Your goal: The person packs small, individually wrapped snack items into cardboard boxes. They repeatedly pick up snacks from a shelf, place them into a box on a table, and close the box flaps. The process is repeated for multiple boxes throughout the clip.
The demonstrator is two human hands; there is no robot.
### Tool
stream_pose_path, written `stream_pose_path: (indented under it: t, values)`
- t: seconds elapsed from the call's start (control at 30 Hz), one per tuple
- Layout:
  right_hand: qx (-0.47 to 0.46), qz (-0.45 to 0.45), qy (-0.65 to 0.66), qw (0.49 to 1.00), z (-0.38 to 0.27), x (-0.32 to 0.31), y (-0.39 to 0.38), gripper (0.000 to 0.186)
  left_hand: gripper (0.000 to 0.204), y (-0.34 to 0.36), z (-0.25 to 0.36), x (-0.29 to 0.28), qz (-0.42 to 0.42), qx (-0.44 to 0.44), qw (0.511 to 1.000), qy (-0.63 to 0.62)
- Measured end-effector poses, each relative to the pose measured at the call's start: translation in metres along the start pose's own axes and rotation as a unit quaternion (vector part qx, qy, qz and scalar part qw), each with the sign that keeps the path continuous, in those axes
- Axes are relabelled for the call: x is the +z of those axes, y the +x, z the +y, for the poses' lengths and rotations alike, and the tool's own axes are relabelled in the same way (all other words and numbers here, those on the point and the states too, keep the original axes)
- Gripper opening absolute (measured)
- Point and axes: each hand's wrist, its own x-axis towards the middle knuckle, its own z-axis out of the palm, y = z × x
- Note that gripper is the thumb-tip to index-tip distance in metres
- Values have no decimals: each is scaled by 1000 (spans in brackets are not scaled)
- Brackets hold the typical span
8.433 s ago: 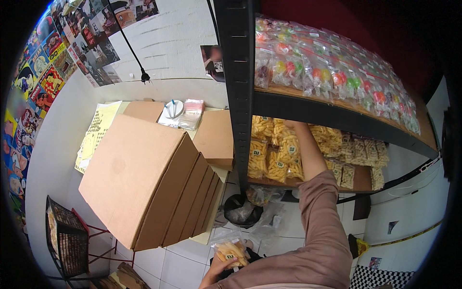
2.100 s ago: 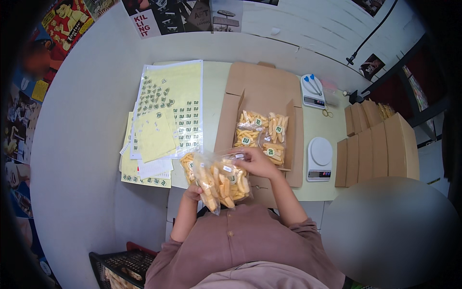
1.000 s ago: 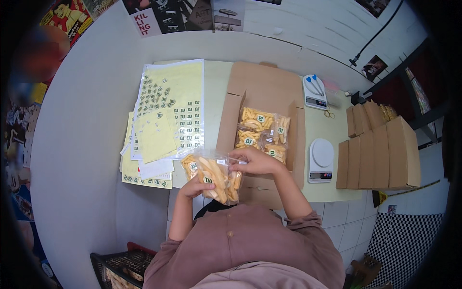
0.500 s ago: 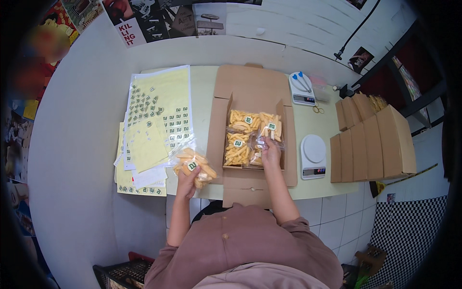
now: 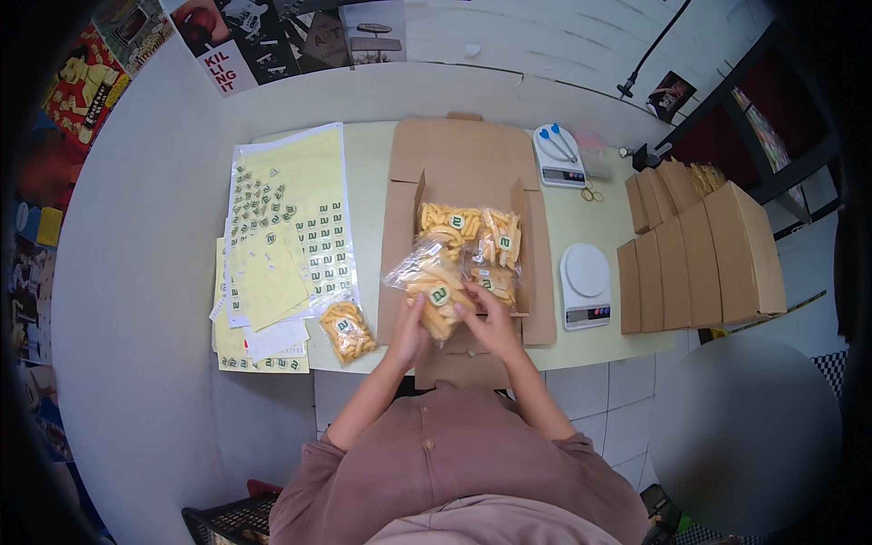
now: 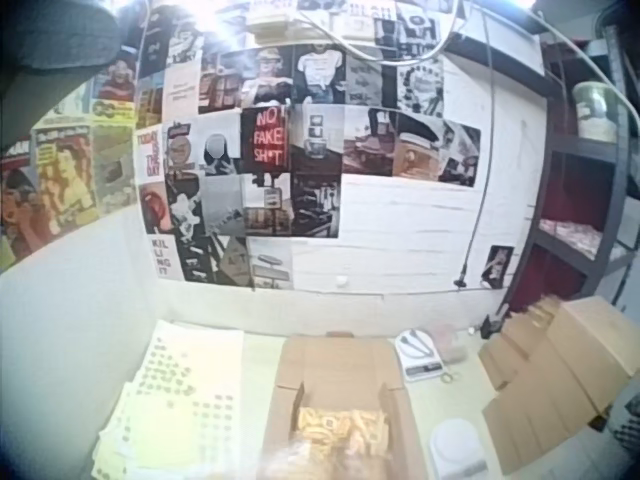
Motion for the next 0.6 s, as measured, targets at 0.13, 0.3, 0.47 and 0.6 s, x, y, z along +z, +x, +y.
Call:
stream_pose_path:
  t: [0.13, 0.3, 0.47, 0.6]
  values:
    - [-18, 29, -7, 999, 19, -45, 36, 26, 49, 13, -2, 5, -51, 54, 986, 146]
    - [-99, -39, -275, 955, 31, -83, 54, 25, 51, 34, 11, 5, -75, 255, 806, 529]
    - [-153, 1, -353, 923, 36, -76, 43, 25, 46, 43, 4, 7, -163, 243, 629, 721]
    - [-189, -35, -345, 919, 29, -71, 25, 28, 48, 48, -7, 1, -171, 216, 592, 757]
